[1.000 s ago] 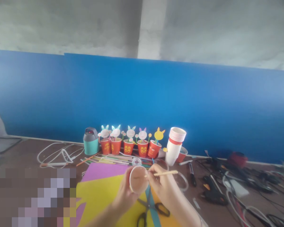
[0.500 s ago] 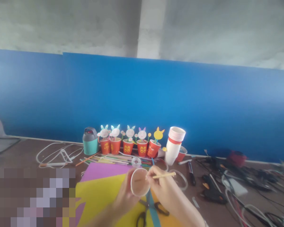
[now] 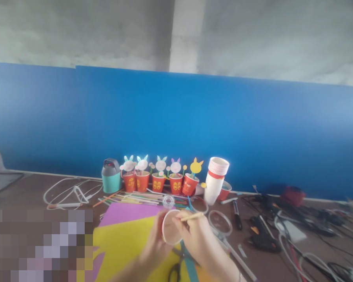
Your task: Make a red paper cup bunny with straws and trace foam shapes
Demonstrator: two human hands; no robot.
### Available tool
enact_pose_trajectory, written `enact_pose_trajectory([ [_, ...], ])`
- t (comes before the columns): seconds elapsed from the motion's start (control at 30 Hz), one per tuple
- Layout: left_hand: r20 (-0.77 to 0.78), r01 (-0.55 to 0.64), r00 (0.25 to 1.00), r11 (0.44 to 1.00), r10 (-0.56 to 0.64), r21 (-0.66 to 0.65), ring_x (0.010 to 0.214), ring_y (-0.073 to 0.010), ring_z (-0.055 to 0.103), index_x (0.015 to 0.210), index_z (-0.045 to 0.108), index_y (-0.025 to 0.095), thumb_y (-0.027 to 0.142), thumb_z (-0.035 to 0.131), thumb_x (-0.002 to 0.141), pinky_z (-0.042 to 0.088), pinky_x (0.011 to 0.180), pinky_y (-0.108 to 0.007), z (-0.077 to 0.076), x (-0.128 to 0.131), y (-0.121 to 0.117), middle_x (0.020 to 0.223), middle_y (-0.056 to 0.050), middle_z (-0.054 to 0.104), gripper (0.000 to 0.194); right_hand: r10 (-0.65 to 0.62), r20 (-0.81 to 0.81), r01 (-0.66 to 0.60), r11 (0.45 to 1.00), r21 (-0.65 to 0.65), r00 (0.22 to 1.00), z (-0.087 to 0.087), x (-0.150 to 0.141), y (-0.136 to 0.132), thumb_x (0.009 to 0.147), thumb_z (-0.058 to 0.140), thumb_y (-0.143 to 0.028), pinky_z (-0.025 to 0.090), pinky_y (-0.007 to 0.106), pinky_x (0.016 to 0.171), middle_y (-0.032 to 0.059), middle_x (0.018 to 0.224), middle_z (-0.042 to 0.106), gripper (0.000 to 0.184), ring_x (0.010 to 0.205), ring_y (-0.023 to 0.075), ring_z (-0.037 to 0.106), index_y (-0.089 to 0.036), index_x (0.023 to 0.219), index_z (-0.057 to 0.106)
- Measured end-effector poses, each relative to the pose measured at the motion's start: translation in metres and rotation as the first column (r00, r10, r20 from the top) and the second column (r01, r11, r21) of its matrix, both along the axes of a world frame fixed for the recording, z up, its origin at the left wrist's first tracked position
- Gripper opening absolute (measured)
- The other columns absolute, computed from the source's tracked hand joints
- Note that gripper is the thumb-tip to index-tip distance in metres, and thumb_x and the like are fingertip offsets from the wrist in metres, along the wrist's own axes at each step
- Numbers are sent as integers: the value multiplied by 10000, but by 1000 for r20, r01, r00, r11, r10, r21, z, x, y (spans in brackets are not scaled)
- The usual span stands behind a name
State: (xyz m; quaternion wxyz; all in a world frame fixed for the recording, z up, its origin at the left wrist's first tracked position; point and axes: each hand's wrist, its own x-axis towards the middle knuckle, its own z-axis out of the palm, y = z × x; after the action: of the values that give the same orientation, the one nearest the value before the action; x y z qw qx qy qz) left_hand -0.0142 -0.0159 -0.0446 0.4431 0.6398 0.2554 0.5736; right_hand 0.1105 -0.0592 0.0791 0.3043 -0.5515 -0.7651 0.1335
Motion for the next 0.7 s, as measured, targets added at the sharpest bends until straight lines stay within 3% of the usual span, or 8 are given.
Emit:
enact_pose_trajectory([
  [0.27,114,24,993,996,-14,-82,981,-262,625,1173,476,240,289,718,742,502,849,-360,4,0,-1,1104,-72,642,497,162,-15,-161,985,65,987,1,6,-3,905,402,-153,450,262,694,53,806,657,269,767,172,606,-188,731,604],
  [0.43,72,-25,997,998,29,-55,995,-252,616,1165,477,232,284,722,742,490,868,-355,3,-1,0,1111,-75,631,491,111,-55,-104,988,112,992,-8,1,5,900,444,-190,453,269,668,66,772,670,276,727,178,610,-177,731,662],
  [0.53,68,13,998,998,-9,-55,988,-253,620,1180,454,230,288,714,752,500,852,-357,3,0,-1,1115,-83,628,504,64,-62,-58,994,95,996,-7,0,5,907,445,-220,452,278,658,66,731,671,307,692,179,605,-171,711,677],
  [0.7,52,-75,996,996,77,-43,981,-251,614,1186,430,244,274,718,743,500,853,-358,2,-2,-1,1111,-70,620,530,193,-110,-186,980,74,975,-1,11,-2,893,455,-202,483,272,671,58,819,696,255,744,183,640,-200,832,703],
])
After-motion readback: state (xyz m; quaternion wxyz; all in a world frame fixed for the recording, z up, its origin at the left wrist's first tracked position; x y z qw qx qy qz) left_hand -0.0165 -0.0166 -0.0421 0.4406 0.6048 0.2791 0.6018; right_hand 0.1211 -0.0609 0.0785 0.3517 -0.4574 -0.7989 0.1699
